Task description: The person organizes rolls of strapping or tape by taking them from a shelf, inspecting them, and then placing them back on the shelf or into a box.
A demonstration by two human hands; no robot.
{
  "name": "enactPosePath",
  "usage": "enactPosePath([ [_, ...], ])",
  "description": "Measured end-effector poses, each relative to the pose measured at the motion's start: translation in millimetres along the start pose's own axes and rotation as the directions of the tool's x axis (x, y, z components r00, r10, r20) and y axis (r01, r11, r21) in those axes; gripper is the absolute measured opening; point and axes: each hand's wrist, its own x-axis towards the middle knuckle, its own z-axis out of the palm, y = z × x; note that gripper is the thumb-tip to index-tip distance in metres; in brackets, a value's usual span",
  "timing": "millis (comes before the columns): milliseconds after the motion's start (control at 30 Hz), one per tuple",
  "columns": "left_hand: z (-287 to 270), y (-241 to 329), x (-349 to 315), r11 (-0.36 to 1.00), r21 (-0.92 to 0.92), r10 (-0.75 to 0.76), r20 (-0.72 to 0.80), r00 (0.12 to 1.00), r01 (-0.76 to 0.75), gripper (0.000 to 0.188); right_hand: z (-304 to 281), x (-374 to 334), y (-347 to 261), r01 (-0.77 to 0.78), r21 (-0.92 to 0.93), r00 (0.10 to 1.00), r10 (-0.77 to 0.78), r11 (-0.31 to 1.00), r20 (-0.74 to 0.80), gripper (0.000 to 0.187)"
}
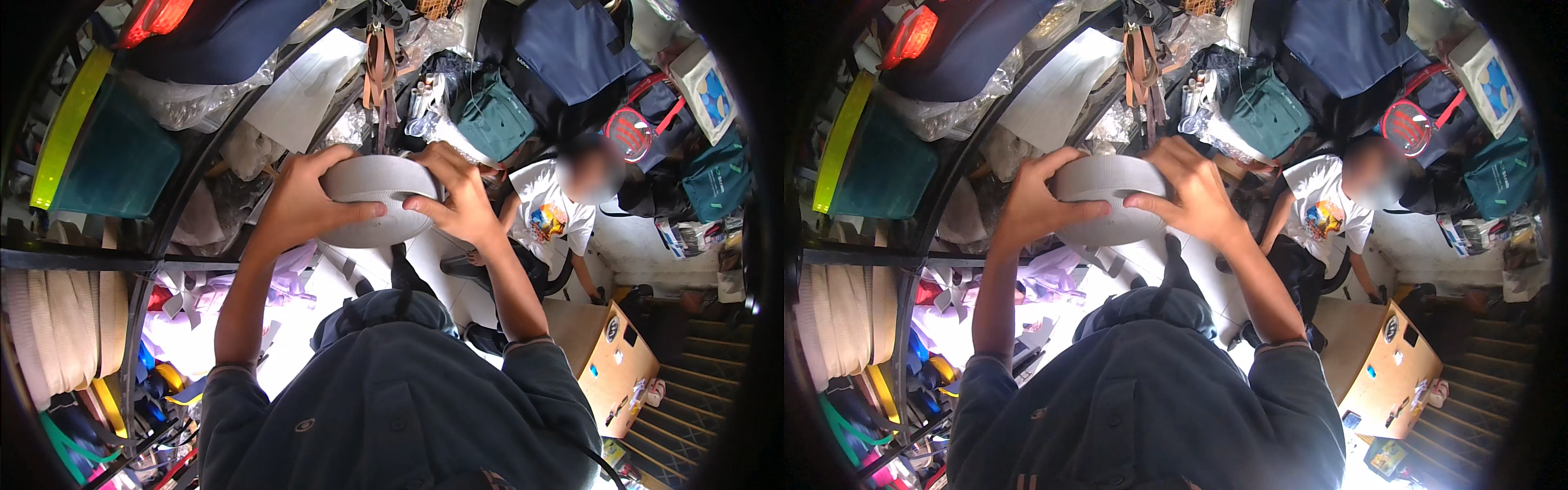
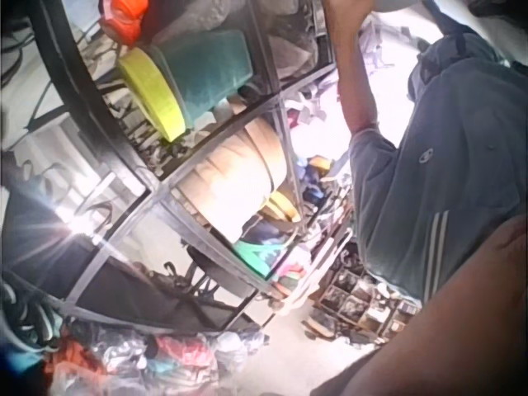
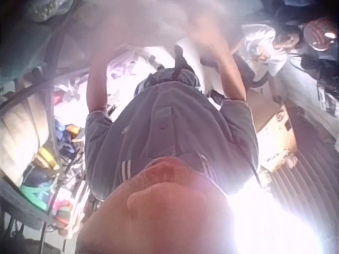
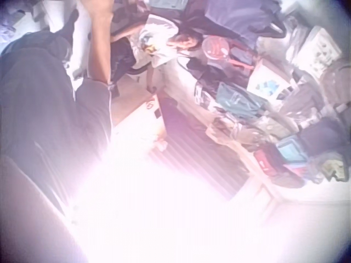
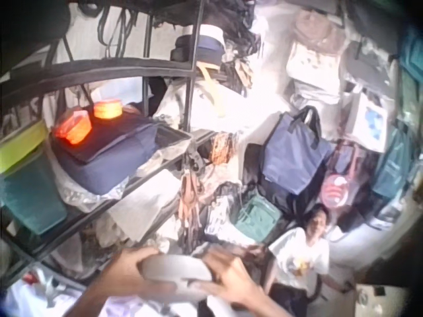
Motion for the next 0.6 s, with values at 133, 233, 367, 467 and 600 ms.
enactPosePath([
  [133, -2.7, 9.9, 9.1, 0.998, -0.062, 0.021, -0.044, 0.999, -0.024, 0.043, -15.1, -3.7, 19.9, -0.005, 0.408, 0.999, 0.019, 0.913, -0.030, 0.081],
  [233, -5.5, 18.9, 14.8, 0.973, -0.229, -0.016, -0.092, 0.996, -0.005, 0.042, 1.7, -19.1, 18.5, -0.140, 0.749, 0.970, 0.243, 0.647, -0.029, 0.101],
  [367, -4.2, 25.8, 21.6, 0.963, -0.264, 0.022, -0.098, 0.995, -0.048, 0.042, 18.2, -18.6, 3.5, -0.187, 0.702, 0.891, 0.420, 0.688, -0.175, 0.077],
  [467, -2.5, 18.8, 25.0, 0.972, -0.205, 0.086, -0.130, 0.988, -0.111, 0.040, 10.2, -7.9, -4.0, -0.187, 0.684, 0.857, 0.458, 0.705, -0.237, 0.064],
  [600, 2.1, -6.3, 17.8, 0.972, -0.151, 0.147, -0.221, 0.964, -0.182, 0.036, -14.1, 2.1, -2.5, -0.119, 0.659, 0.844, 0.426, 0.742, -0.327, 0.058],
])
